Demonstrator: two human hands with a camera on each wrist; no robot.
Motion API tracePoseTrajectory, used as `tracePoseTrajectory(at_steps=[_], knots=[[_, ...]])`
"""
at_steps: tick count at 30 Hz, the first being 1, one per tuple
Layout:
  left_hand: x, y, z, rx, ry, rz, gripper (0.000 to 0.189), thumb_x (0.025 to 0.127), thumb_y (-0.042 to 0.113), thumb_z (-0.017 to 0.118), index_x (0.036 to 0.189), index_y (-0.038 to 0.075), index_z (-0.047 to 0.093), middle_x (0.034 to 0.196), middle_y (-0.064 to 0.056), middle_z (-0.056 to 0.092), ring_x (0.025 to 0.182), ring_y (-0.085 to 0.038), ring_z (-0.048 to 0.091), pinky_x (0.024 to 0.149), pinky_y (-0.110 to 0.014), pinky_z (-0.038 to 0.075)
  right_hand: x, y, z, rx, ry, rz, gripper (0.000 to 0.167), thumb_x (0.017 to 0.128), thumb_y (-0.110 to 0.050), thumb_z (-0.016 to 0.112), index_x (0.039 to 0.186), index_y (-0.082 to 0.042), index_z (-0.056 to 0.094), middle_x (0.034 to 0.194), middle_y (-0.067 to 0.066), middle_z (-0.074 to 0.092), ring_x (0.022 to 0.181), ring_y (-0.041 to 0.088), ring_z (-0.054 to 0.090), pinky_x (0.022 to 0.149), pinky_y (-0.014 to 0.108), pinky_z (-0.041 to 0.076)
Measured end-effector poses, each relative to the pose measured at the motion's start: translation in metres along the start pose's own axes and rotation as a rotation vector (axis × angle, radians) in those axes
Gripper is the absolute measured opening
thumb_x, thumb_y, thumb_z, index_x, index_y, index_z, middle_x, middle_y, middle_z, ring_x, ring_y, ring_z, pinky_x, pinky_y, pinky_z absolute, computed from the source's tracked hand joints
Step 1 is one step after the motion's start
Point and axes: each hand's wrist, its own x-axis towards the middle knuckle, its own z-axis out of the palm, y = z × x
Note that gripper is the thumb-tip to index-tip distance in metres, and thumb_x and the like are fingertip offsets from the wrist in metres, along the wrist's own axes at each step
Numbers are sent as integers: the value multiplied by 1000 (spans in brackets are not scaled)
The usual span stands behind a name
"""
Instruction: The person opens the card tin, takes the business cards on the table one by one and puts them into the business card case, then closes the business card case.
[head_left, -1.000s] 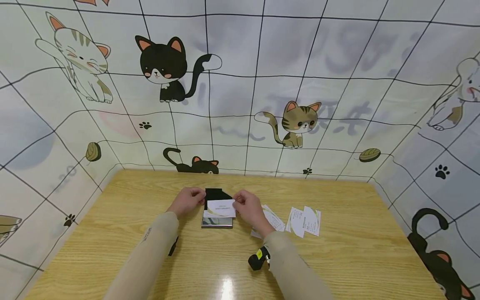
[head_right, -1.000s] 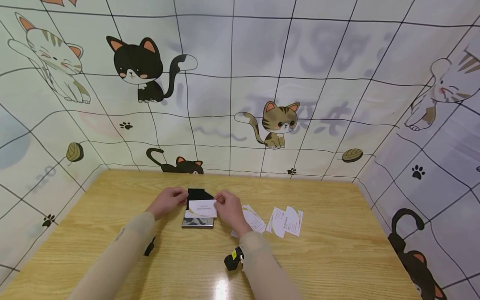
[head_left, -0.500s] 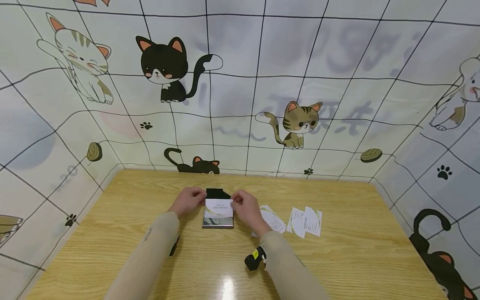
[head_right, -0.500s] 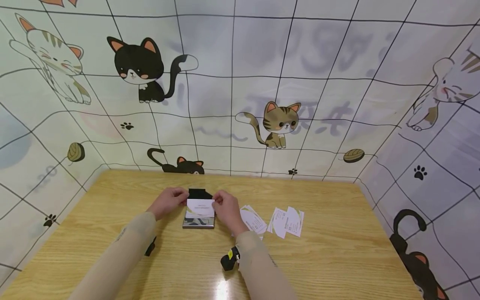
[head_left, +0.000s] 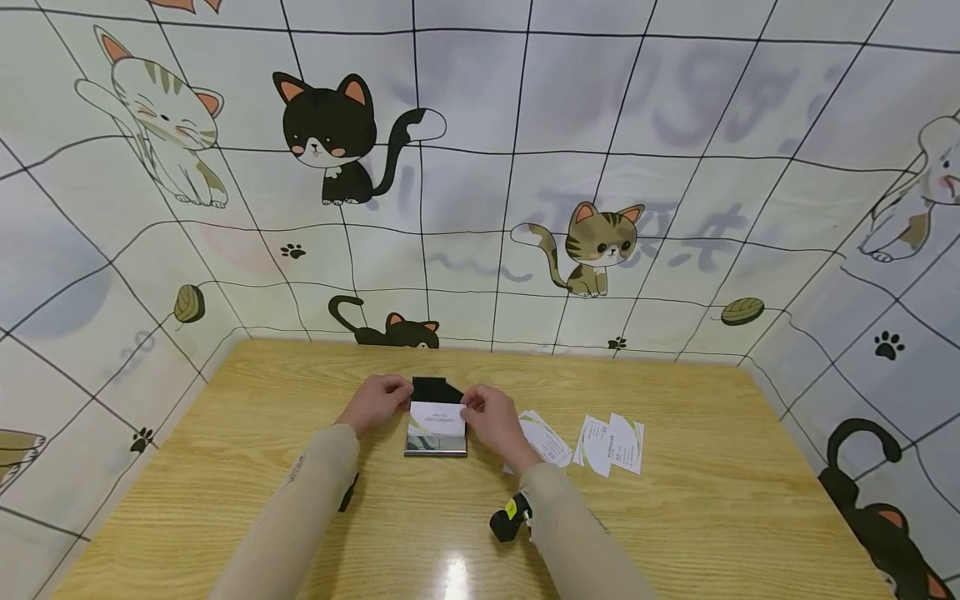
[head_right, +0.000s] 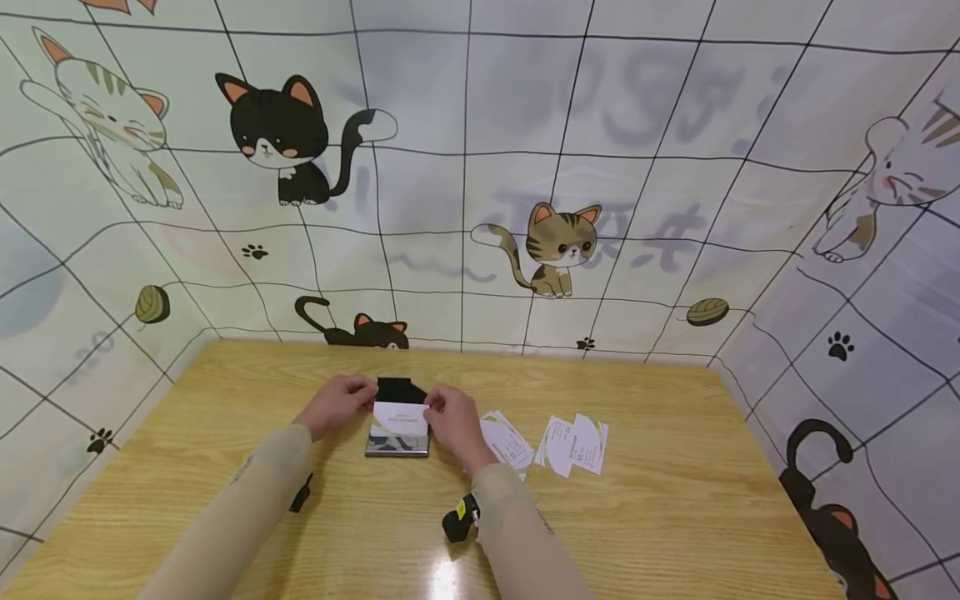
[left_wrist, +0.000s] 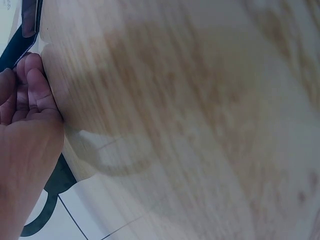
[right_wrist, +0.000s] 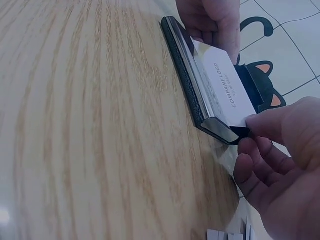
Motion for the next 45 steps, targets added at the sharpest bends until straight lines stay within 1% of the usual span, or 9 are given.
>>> tracePoseTrajectory(at_steps=[7,10,16,19,26,31,40,43,45], knots=[[3,-1,-1,-11,-4,11,22,107,15,57,94,6,72,81,-2,66,85,-17,58,87,-36,43,-1,2,-2,-41,-50,1,4,92,-3,74,95,-4,73,81,2,65,73,13,54,69,30,47],[3,-1,-1,-18,-4,14,21,107,14,57,95,5,72,80,-2,66,84,-17,59,88,-36,44,-2,1,-3,-77,-68,-8,2,93,-5,73,95,-3,73,79,1,63,71,13,53,67,29,46],[2,1,0,-34,1,14,21,107,13,57,98,3,73,80,-2,67,85,-17,60,92,-37,44,-2,-1,-3,-174,-106,-19,5,95,-9,72,93,-4,73,77,-1,60,69,13,51,66,29,44],[1,1,0,-40,1,19,20,107,12,57,98,3,73,80,-3,68,84,-17,61,90,-35,45,-2,-1,-2,-195,-111,-33,6,95,-8,72,90,-6,74,76,-1,61,70,13,51,67,29,44],[0,0,1,-57,0,-4,20,107,12,57,102,1,73,83,-5,69,84,-17,62,89,-35,46,-4,-1,-1,-238,-116,-69,8,94,-7,72,88,-8,76,80,0,65,73,12,53,68,29,48],[1,-1,2,-50,2,-15,19,107,13,58,103,2,73,82,-3,69,84,-17,62,90,-36,46,-5,0,0,-241,-124,-67,8,95,-7,71,89,-8,76,83,1,66,75,13,54,69,30,49],[0,-1,2,-33,5,-9,19,106,14,59,102,3,74,82,-2,68,83,-17,61,91,-36,46,-5,-1,0,-240,-128,-64,8,93,-6,72,86,-8,75,80,0,64,74,13,53,69,29,47],[-1,0,2,-33,4,-7,19,106,15,59,101,3,74,81,-2,68,83,-17,61,90,-36,46,-6,0,-1,-219,-135,-62,7,93,-7,71,87,-8,75,81,0,64,74,13,53,69,29,47],[-1,0,2,-27,4,-5,20,106,14,58,101,3,73,81,-2,68,83,-17,61,90,-36,45,-6,2,-3,-183,-134,-69,5,93,-6,72,89,-7,75,81,0,65,74,13,53,68,29,47]])
